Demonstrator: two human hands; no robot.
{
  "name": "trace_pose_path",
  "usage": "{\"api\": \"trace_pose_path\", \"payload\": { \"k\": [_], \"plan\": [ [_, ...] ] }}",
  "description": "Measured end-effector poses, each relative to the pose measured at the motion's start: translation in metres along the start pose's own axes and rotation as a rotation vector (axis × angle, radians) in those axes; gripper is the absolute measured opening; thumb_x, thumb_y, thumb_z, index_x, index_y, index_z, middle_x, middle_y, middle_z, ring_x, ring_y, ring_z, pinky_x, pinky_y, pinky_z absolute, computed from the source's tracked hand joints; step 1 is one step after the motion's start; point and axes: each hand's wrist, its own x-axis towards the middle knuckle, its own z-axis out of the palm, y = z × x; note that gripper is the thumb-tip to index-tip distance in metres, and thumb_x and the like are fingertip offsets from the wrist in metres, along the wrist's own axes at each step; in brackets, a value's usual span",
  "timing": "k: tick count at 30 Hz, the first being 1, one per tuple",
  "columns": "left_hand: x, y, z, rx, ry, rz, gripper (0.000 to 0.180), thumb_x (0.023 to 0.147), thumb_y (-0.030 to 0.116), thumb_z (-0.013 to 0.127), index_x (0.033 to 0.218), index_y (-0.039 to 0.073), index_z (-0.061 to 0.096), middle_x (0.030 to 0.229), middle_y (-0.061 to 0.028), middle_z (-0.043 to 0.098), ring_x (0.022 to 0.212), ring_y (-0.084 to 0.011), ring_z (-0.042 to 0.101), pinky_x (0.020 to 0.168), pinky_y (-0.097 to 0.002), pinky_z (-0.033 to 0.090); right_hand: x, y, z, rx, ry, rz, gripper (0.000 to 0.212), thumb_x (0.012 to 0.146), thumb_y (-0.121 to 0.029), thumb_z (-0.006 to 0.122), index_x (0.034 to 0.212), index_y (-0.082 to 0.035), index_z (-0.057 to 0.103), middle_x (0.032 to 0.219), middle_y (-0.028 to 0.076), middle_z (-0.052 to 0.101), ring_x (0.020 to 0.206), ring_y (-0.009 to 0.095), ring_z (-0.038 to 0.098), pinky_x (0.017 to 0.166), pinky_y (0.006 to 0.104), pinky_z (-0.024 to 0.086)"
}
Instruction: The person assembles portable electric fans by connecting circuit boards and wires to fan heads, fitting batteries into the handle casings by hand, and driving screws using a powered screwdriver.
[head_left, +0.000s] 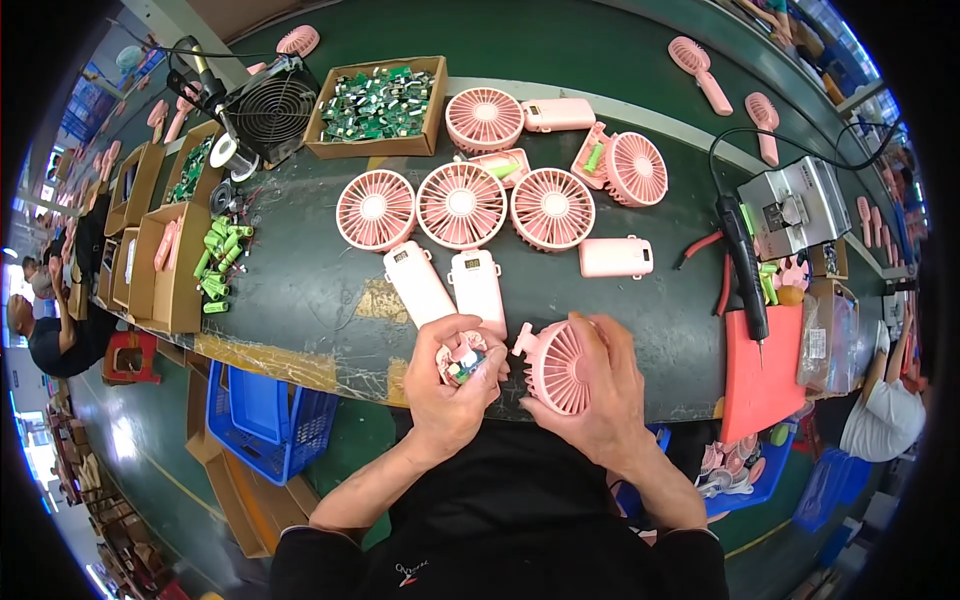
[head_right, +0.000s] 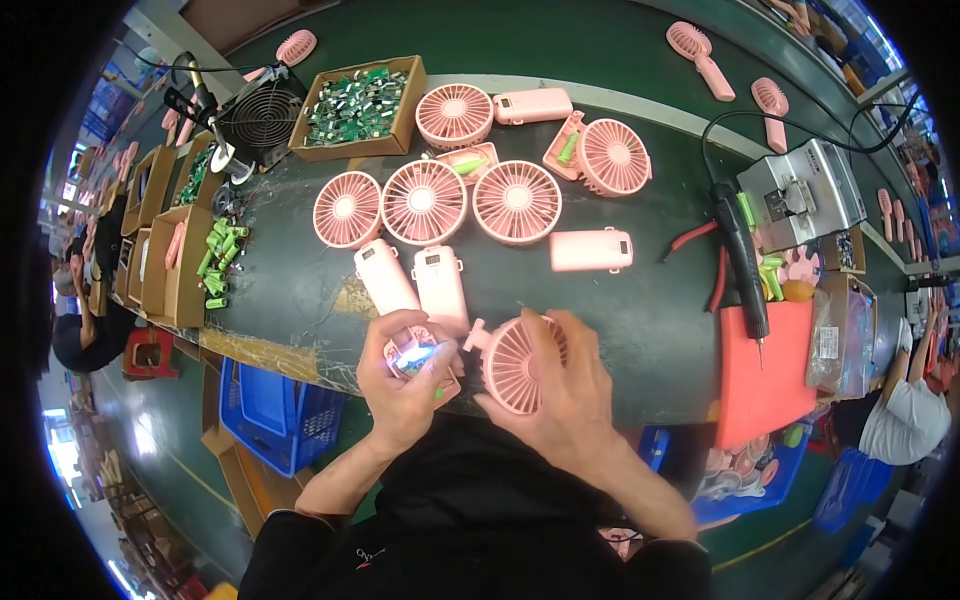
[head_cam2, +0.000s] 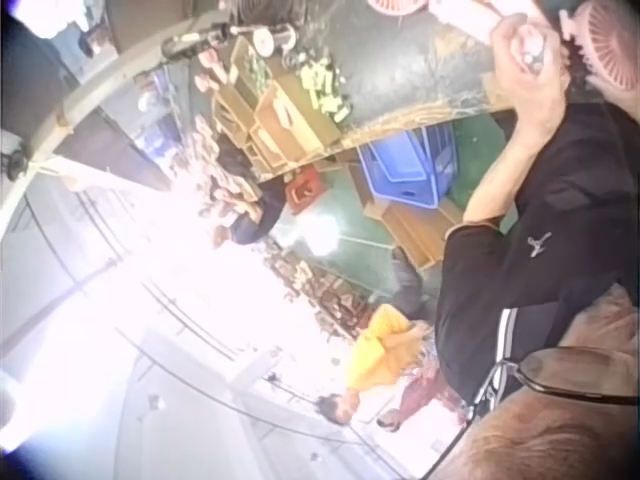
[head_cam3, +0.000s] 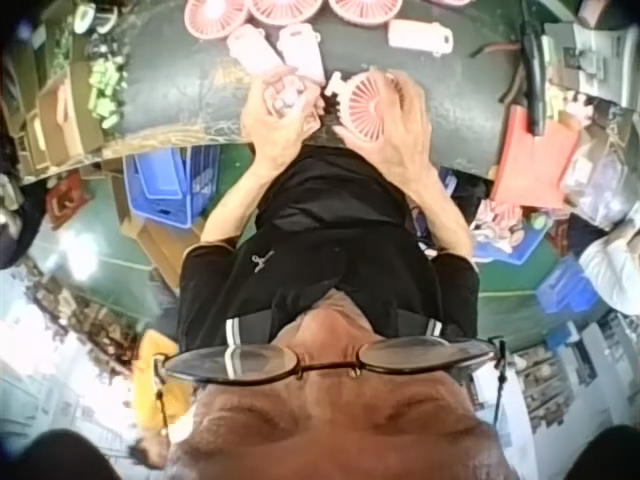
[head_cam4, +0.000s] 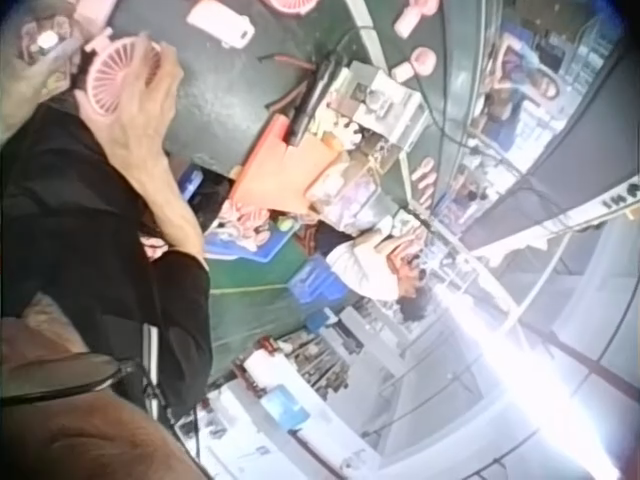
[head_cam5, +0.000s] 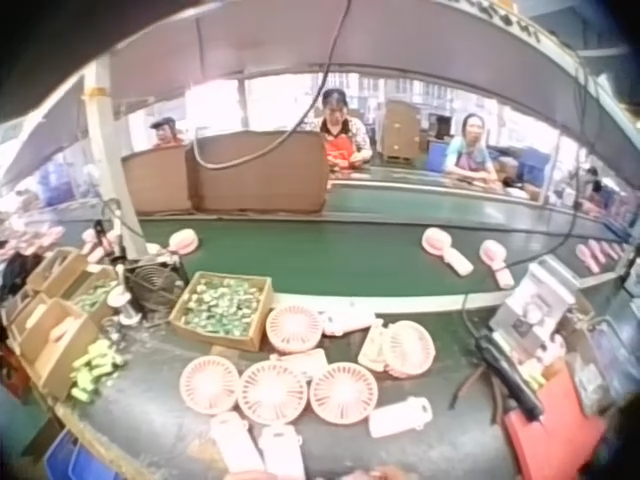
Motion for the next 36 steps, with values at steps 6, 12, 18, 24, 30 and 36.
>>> {"api": "trace_pose_path", "payload": {
  "k": [6,12,18,24,30,36],
  "plan": [
    [-0.003,-0.004,0.002,0.133,-0.007,0.111,0.032,0.084,-0.007,0.066,0.111,0.0,0.049,0.086,-0.0081,0.065,0.066,-0.0084,0.06,0.053,-0.0207,0.048,-0.002,-0.001,0.0,0.037,-0.039,0.074,0.086,0.058,-0.027,0.088,0.131,-0.002,0.047,0.121,0.021,0.047,0.107,0.036,0.054,0.079,0.0424,0.052],
    [-0.005,-0.006,0.004,0.172,-0.035,0.174,0.033,0.083,-0.008,0.066,0.11,0.0,0.049,0.084,-0.0079,0.065,0.065,-0.009,0.06,0.054,-0.0222,0.049,-0.003,-0.005,-0.005,-0.01,-0.062,0.103,0.086,0.06,-0.028,0.087,0.131,-0.003,0.047,0.121,0.021,0.047,0.107,0.037,0.054,0.077,0.0432,0.053],
    [-0.004,-0.001,0.007,-0.087,-0.045,-0.132,0.032,0.086,-0.005,0.064,0.113,-0.002,0.048,0.09,-0.0102,0.063,0.071,-0.0124,0.062,0.061,-0.0255,0.053,-0.007,0.0,0.0,-0.084,0.018,0.052,0.083,0.06,-0.026,0.087,0.13,-0.003,0.049,0.123,0.021,0.046,0.106,0.037,0.053,0.078,0.0437,0.052],
    [0.0,0.003,0.001,-0.302,-0.126,-0.356,0.037,0.087,-0.003,0.062,0.121,-0.002,0.047,0.096,-0.0135,0.063,0.074,-0.0165,0.063,0.063,-0.0295,0.054,-0.012,0.007,-0.001,-0.124,0.068,0.02,0.088,0.057,-0.022,0.088,0.132,-0.002,0.048,0.126,0.022,0.045,0.107,0.038,0.053,0.08,0.0441,0.051],
    [-0.002,0.008,-0.008,-0.36,-0.178,-0.493,0.031,0.098,0.016,0.05,0.123,-0.002,0.047,0.106,-0.0193,0.063,0.077,-0.0192,0.063,0.065,-0.0304,0.055,-0.016,0.008,-0.002,-0.131,0.059,0.034,0.094,0.054,-0.02,0.089,0.135,-0.002,0.045,0.128,0.022,0.044,0.109,0.039,0.054,0.084,0.0447,0.051],
    [-0.005,0.014,-0.008,-0.34,-0.216,-0.493,0.038,0.103,0.026,0.043,0.127,-0.003,0.044,0.108,-0.0214,0.063,0.08,-0.0216,0.064,0.066,-0.0316,0.057,-0.019,0.008,-0.005,-0.131,0.056,0.017,0.094,0.053,-0.021,0.09,0.134,-0.002,0.045,0.128,0.022,0.044,0.109,0.039,0.054,0.085,0.0446,0.051]
  ]
}}
